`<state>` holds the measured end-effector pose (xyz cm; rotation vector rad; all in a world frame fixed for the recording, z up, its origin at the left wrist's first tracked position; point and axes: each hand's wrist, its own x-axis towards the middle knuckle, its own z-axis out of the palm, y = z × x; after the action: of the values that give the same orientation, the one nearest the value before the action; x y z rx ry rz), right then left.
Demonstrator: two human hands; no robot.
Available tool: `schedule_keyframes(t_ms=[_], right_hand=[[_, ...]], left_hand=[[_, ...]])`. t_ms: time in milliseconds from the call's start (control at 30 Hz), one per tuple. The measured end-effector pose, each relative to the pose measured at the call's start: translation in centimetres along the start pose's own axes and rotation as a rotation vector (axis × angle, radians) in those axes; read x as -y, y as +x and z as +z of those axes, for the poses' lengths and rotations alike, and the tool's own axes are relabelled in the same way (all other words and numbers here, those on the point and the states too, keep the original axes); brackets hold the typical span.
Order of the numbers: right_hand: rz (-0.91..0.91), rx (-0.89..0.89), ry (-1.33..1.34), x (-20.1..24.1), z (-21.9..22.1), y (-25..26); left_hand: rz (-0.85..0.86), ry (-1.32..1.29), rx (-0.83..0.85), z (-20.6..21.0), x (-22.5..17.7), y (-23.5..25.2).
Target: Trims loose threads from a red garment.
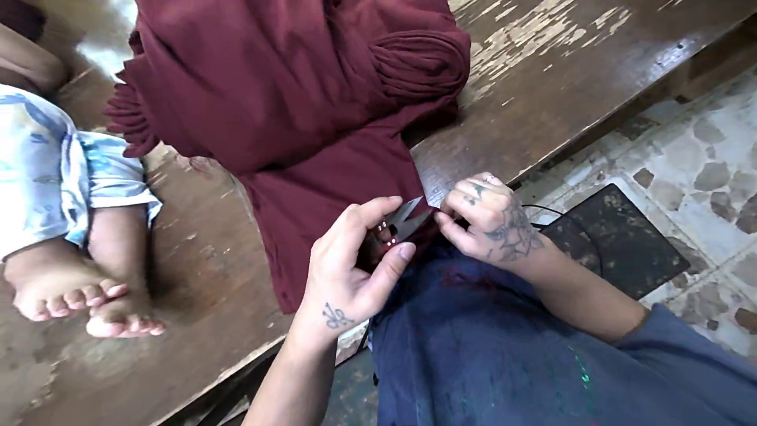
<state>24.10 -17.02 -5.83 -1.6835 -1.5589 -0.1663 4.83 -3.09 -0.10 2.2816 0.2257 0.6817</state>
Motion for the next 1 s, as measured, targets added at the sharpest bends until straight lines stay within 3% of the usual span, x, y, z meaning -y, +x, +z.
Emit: schedule_keyframes(t_ms=[167, 433, 567, 633, 700, 767, 833, 900, 967, 1000], right_hand=[[0.002, 0.133, 0.279, -0.6, -3.1, -1.2], [0.053, 0.063, 0.325, 0.1, -3.2, -1.7], [0.069, 0.058, 0.397, 0.6, -3.4, -1.6], [0.038, 0.094, 0.43, 0.5, -3.4, -2.0], [-0.041, 0.207, 0.457, -0.2, -3.5, -2.6], [-0.094, 0.317, 0.438, -0.8, -3.6, -3.2], [-0.125, 0.353, 0.383, -1.3, -3.6, -3.6], [-0.144, 0.371, 0.35, -1.8, -3.7, -3.7], [-0.159, 0.375, 0.355, -2.0, -3.8, -3.4], [-0.161, 0.378, 0.365, -2.0, -4.0, -3.1]], left_hand=[[0.012, 0.174, 0.017, -1.9, -0.9, -0.8], [0.274, 0.629, 0.231, 0.1, -3.5, 1.0], [0.313, 0.728, 0.278, 1.1, -3.2, 1.8], [0.269, 0.671, 0.262, 0.8, -2.5, 1.9], [0.158, 0.424, 0.146, 0.0, -1.5, 1.6], [-0.041, 0.101, -0.018, -0.7, -0.6, 0.6], [-0.237, -0.057, -0.09, -1.3, 0.0, -0.5], [-0.306, 0.113, 0.138, -2.8, 0.7, -1.7], [-0.217, 0.284, 0.417, -5.9, 1.1, -2.5], [-0.184, 0.308, 0.411, -8.7, 1.2, -2.8]])
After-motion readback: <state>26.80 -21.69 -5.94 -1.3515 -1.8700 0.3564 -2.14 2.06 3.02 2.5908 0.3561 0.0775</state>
